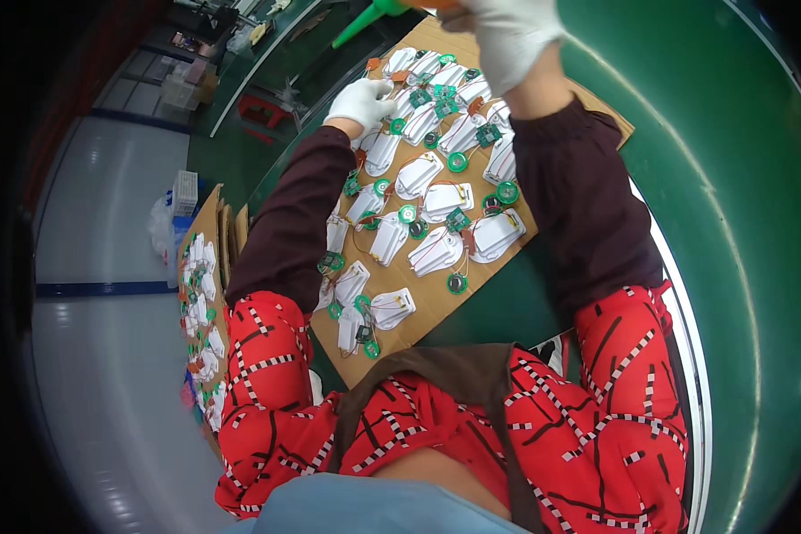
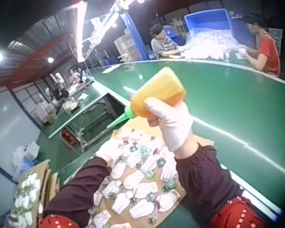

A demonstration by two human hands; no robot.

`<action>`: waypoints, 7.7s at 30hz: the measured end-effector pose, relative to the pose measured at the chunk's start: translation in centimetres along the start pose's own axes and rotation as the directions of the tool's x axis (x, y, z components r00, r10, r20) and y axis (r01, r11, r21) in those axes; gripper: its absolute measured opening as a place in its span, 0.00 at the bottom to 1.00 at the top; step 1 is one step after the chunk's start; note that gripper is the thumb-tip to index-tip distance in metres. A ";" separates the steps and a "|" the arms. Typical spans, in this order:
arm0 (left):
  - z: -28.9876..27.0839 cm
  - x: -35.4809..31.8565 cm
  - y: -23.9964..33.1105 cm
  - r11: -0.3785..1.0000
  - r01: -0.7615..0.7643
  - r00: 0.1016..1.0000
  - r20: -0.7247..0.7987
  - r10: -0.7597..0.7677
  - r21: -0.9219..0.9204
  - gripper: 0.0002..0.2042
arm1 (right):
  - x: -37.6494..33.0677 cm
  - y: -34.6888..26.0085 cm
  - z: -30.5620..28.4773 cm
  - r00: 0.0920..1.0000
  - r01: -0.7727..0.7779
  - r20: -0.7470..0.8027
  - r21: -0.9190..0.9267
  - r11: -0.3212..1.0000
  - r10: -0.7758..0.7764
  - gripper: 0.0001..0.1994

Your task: The recorder applies liquid from a squeeze bottle to small plastic parts arranged on a tray.

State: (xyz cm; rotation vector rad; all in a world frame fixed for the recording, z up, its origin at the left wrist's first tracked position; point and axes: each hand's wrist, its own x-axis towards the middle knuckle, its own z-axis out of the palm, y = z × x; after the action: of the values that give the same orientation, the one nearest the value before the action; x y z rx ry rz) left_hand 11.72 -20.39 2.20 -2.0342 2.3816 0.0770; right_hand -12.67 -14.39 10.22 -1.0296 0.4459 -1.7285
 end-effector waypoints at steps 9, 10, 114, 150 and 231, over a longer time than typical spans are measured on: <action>2.8 0.7 -0.6 0.995 -0.098 0.992 -0.076 0.096 -0.026 0.07 | -1.0 2.4 2.2 1.000 -0.023 -0.016 -0.130 0.991 0.022 0.14; 2.8 0.8 -0.4 0.998 -0.068 0.996 -0.061 0.068 -0.003 0.08 | -1.1 2.5 2.5 0.998 -0.039 -0.057 -0.097 0.995 0.033 0.15; 3.7 0.8 -4.4 0.929 -0.018 1.000 0.003 0.021 -0.370 0.08 | -0.3 17.0 -1.9 0.969 0.010 0.234 -0.333 0.943 0.072 0.30; 1.9 -1.4 -2.4 0.995 -0.086 0.991 -0.099 0.090 0.049 0.09 | -0.6 14.1 -1.0 0.995 0.049 0.103 -0.500 0.865 0.003 0.41; 4.7 -3.3 1.4 0.859 -0.040 0.981 -0.182 -0.062 -0.510 0.12 | -6.9 6.5 -4.8 0.974 -0.222 -0.096 -0.279 0.934 0.203 0.19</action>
State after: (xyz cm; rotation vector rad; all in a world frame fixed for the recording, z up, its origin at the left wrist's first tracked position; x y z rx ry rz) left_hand 10.76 -16.73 -2.30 -2.3575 2.6904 0.6079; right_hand -12.08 -11.64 -0.01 -1.0870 0.8421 -1.5333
